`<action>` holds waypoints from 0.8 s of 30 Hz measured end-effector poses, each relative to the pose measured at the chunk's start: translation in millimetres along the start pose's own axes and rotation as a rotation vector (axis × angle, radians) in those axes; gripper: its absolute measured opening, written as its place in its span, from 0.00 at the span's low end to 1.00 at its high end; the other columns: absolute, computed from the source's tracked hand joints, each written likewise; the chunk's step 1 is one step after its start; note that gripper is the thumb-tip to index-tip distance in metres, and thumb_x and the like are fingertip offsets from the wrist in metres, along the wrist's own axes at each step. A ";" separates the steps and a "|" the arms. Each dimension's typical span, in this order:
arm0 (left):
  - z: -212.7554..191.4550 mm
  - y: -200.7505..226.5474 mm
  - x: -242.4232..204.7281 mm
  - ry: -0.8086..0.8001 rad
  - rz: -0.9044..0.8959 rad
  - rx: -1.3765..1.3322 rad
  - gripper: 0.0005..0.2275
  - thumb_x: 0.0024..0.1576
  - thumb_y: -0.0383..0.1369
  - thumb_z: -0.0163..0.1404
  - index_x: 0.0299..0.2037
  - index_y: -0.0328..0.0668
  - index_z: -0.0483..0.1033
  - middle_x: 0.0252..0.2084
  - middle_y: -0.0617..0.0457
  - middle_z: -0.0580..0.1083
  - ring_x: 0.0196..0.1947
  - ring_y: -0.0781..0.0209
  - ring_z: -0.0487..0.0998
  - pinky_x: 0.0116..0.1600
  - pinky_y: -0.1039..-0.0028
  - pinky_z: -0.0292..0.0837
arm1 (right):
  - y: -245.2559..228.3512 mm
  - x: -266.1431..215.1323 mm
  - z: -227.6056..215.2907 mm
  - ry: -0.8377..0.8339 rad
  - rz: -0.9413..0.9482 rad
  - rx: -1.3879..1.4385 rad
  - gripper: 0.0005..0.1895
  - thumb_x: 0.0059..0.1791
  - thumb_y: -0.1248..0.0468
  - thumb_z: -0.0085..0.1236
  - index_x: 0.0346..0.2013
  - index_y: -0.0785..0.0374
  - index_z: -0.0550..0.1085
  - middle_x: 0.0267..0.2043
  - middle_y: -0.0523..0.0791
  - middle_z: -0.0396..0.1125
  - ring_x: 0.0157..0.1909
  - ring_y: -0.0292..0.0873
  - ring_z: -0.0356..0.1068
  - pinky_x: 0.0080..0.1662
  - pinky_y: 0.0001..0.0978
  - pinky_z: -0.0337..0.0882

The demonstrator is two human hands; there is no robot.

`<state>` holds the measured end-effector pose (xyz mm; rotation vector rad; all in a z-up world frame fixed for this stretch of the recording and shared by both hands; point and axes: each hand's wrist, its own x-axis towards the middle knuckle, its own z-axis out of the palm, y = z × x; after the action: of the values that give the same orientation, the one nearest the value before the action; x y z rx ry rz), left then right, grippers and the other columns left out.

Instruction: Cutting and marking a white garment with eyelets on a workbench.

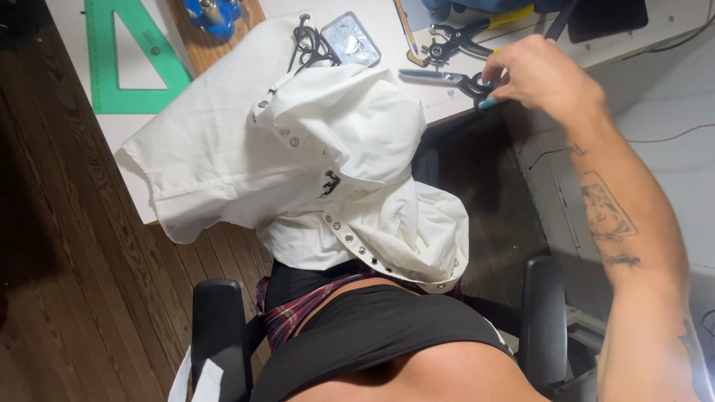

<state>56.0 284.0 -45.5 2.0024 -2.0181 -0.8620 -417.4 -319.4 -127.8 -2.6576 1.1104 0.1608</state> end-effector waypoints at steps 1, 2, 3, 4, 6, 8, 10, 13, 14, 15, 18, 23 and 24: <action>3.8 13.5 14.3 0.029 0.039 0.012 0.04 0.58 0.32 0.50 0.41 0.44 0.71 0.40 0.47 0.74 0.44 0.51 0.78 0.49 0.64 0.76 | 1.7 -4.8 -1.2 0.105 -0.099 -0.051 0.15 0.44 0.63 0.70 0.44 0.62 0.80 0.39 0.51 0.76 0.40 0.52 0.76 0.44 0.42 0.75; 7.9 27.9 27.9 0.057 0.079 0.022 0.04 0.58 0.32 0.50 0.40 0.44 0.71 0.41 0.46 0.74 0.44 0.50 0.78 0.49 0.64 0.75 | 4.1 -10.3 -2.4 0.207 -0.197 -0.104 0.14 0.45 0.65 0.68 0.45 0.62 0.80 0.41 0.50 0.76 0.42 0.52 0.76 0.45 0.42 0.75; 9.8 43.7 50.4 0.085 0.119 0.032 0.05 0.58 0.31 0.50 0.40 0.43 0.70 0.41 0.46 0.74 0.44 0.50 0.78 0.49 0.63 0.74 | -17.5 -28.6 -14.2 0.208 -0.197 -0.105 0.14 0.45 0.65 0.68 0.45 0.62 0.80 0.41 0.50 0.76 0.42 0.52 0.76 0.45 0.42 0.75; 11.1 61.9 68.7 0.119 0.150 0.046 0.05 0.58 0.31 0.50 0.40 0.43 0.70 0.41 0.45 0.74 0.45 0.49 0.78 0.50 0.63 0.74 | -40.4 -42.2 -26.2 0.305 -0.209 -0.016 0.14 0.48 0.63 0.68 0.47 0.63 0.80 0.44 0.51 0.75 0.42 0.51 0.76 0.45 0.41 0.75; 5.3 99.4 110.5 0.197 0.210 0.082 0.05 0.57 0.31 0.50 0.40 0.42 0.69 0.41 0.44 0.73 0.45 0.48 0.78 0.50 0.63 0.73 | -94.5 -66.5 -41.0 0.413 -0.239 0.072 0.15 0.50 0.61 0.68 0.49 0.63 0.80 0.46 0.52 0.75 0.42 0.50 0.76 0.46 0.39 0.75; 0.0 145.8 156.1 0.276 0.272 0.123 0.05 0.57 0.31 0.50 0.39 0.41 0.68 0.42 0.43 0.73 0.46 0.47 0.78 0.50 0.63 0.72 | -155.3 -93.6 -43.1 0.328 -0.660 0.679 0.25 0.44 0.56 0.71 0.50 0.62 0.73 0.52 0.50 0.73 0.53 0.46 0.75 0.56 0.34 0.75; -0.6 174.6 193.2 0.256 0.337 0.021 0.06 0.58 0.29 0.49 0.41 0.37 0.68 0.39 0.41 0.73 0.43 0.44 0.78 0.49 0.61 0.73 | -210.4 -106.3 -45.5 0.048 -0.645 0.876 0.32 0.39 0.59 0.72 0.54 0.65 0.70 0.56 0.51 0.70 0.58 0.49 0.71 0.59 0.40 0.69; 2.3 197.8 222.4 0.126 0.352 -0.228 0.06 0.61 0.29 0.51 0.42 0.34 0.71 0.31 0.40 0.74 0.35 0.42 0.78 0.41 0.59 0.73 | -219.4 -127.6 -6.8 -0.224 -0.672 0.968 0.27 0.40 0.66 0.70 0.52 0.64 0.73 0.49 0.48 0.71 0.53 0.50 0.72 0.68 0.47 0.61; 1.9 202.0 228.0 0.035 0.284 -0.361 0.06 0.63 0.32 0.53 0.40 0.36 0.73 0.26 0.43 0.75 0.30 0.42 0.79 0.34 0.58 0.71 | -211.2 -132.1 12.3 -0.210 -0.748 0.867 0.15 0.46 0.71 0.67 0.47 0.59 0.79 0.38 0.43 0.76 0.44 0.46 0.77 0.74 0.49 0.58; -3.8 205.0 230.9 0.027 0.287 -0.355 0.06 0.63 0.32 0.53 0.40 0.36 0.73 0.26 0.43 0.75 0.30 0.42 0.79 0.34 0.58 0.71 | -196.1 -137.9 10.3 -0.201 -0.745 0.873 0.15 0.46 0.71 0.67 0.47 0.59 0.79 0.38 0.43 0.76 0.44 0.46 0.77 0.74 0.49 0.58; -10.3 214.2 246.7 -0.145 0.108 -0.530 0.07 0.60 0.33 0.54 0.37 0.36 0.76 0.22 0.42 0.74 0.22 0.45 0.77 0.29 0.60 0.74 | -159.4 -158.5 3.8 0.084 -0.528 0.960 0.15 0.43 0.72 0.67 0.43 0.57 0.78 0.38 0.40 0.77 0.42 0.41 0.79 0.73 0.51 0.66; 24.2 229.8 273.3 0.113 0.445 -0.356 0.05 0.61 0.30 0.53 0.44 0.39 0.76 0.27 0.44 0.75 0.28 0.45 0.78 0.33 0.62 0.71 | -177.4 -166.5 -19.6 0.120 -0.219 1.098 0.25 0.37 0.66 0.70 0.47 0.61 0.74 0.46 0.43 0.73 0.51 0.45 0.73 0.61 0.51 0.68; 19.1 239.1 279.5 0.070 0.471 -0.366 0.05 0.61 0.30 0.53 0.44 0.39 0.76 0.27 0.44 0.75 0.28 0.45 0.78 0.33 0.62 0.71 | -170.1 -175.9 -15.0 0.139 -0.169 1.107 0.25 0.37 0.66 0.70 0.47 0.61 0.74 0.46 0.43 0.73 0.51 0.45 0.73 0.61 0.51 0.68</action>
<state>-182.5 4.9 -16.4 1.2761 -1.9910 -0.9462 -419.8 -88.4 -45.8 -1.7369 0.6737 -0.5270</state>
